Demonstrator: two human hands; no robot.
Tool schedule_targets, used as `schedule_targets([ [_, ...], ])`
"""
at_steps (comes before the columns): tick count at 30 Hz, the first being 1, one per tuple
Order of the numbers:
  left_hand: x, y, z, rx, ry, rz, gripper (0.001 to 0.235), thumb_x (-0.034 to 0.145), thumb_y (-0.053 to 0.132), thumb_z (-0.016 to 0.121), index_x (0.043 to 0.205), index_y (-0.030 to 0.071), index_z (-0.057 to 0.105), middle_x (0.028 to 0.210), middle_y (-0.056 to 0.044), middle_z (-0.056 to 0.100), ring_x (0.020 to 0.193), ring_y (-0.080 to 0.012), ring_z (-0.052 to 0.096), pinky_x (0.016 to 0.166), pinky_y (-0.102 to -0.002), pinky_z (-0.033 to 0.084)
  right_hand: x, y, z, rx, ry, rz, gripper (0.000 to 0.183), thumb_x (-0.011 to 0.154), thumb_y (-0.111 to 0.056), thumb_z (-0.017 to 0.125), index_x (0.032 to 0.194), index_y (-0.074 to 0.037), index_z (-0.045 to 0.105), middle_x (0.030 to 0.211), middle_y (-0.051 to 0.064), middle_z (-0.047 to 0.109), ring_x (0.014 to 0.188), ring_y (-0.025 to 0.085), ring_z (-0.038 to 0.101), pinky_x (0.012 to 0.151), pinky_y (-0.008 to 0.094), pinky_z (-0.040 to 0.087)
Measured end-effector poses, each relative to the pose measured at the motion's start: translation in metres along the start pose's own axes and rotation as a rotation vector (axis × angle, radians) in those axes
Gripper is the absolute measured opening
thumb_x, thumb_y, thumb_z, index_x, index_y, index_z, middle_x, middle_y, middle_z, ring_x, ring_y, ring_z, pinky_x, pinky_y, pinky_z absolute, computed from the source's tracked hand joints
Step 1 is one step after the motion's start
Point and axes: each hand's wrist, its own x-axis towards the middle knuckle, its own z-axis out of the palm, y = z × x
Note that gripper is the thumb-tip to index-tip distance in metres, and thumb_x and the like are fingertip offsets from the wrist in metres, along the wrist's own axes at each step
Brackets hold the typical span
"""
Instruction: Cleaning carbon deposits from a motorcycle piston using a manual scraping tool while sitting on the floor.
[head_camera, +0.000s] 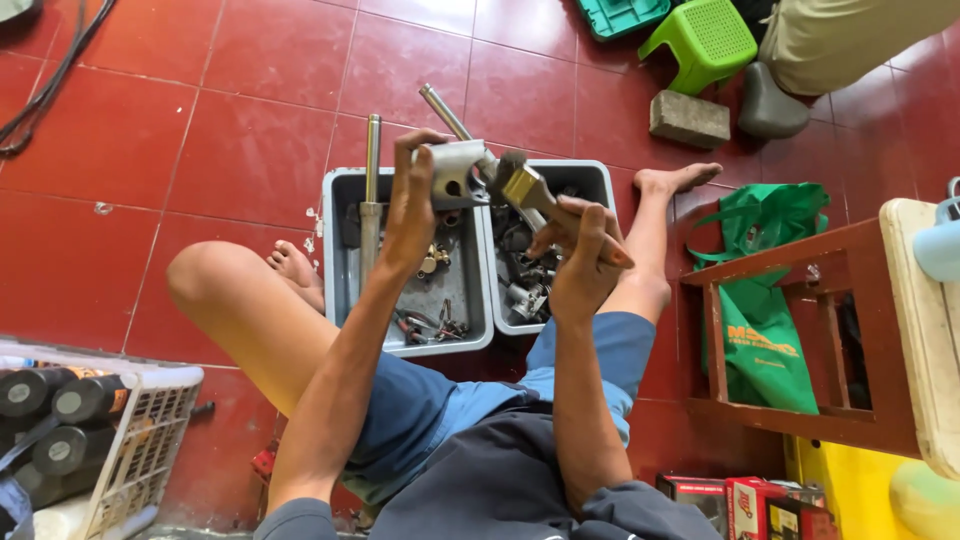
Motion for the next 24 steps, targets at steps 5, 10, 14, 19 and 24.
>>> schedule_targets([
  [5,-0.011,0.027,0.003,0.033,-0.063,-0.031,0.046,0.104,0.062,0.042,0.127,0.025,0.055,0.114,-0.011,0.054,0.097,-0.0261,0.06,0.077,-0.036,0.057,-0.004,0.034,-0.001,0.215,-0.063,0.207,0.043,0.11,-0.031,0.048,0.097,0.005,0.066,0.056,0.021,0.063,0.044,0.023,0.066,0.041,0.032,0.057],
  [10,-0.015,0.033,-0.003,0.079,-0.124,-0.017,0.043,0.102,0.059,0.051,0.123,0.022,0.058,0.111,-0.013,0.058,0.102,-0.0299,0.057,0.086,-0.042,0.053,-0.001,0.02,0.001,0.083,-0.031,0.055,0.045,0.111,-0.026,0.045,0.091,0.006,0.07,0.06,0.018,0.068,0.047,0.019,0.068,0.048,0.029,0.058],
  [14,-0.008,0.029,-0.018,0.234,-0.277,-0.055,0.03,0.099,0.048,0.053,0.111,0.022,0.062,0.097,-0.009,0.06,0.08,-0.0203,0.062,0.064,-0.034,0.052,0.008,0.005,-0.013,-0.092,-0.283,0.154,0.041,0.105,-0.028,0.052,0.082,0.0,0.071,0.049,0.014,0.061,0.039,0.02,0.062,0.042,0.026,0.049],
  [19,-0.007,0.012,-0.006,-0.346,-0.294,-0.274,0.043,0.095,0.056,0.053,0.108,0.015,0.06,0.089,-0.007,0.065,0.067,-0.0143,0.066,0.043,-0.027,0.052,-0.003,0.026,-0.013,0.433,-0.118,0.472,0.037,0.105,-0.032,0.055,0.084,-0.006,0.07,0.069,0.003,0.068,0.05,0.012,0.063,0.04,0.024,0.048],
  [24,-0.003,-0.003,-0.008,-0.455,-0.024,-0.174,0.065,0.087,0.053,0.075,0.13,0.019,0.041,0.131,-0.021,0.056,0.095,-0.0235,0.064,0.067,-0.029,0.058,0.0,0.005,0.013,-0.15,-0.084,0.013,0.036,0.107,-0.035,0.052,0.104,0.0,0.062,0.084,0.018,0.073,0.055,0.026,0.07,0.055,0.029,0.058],
])
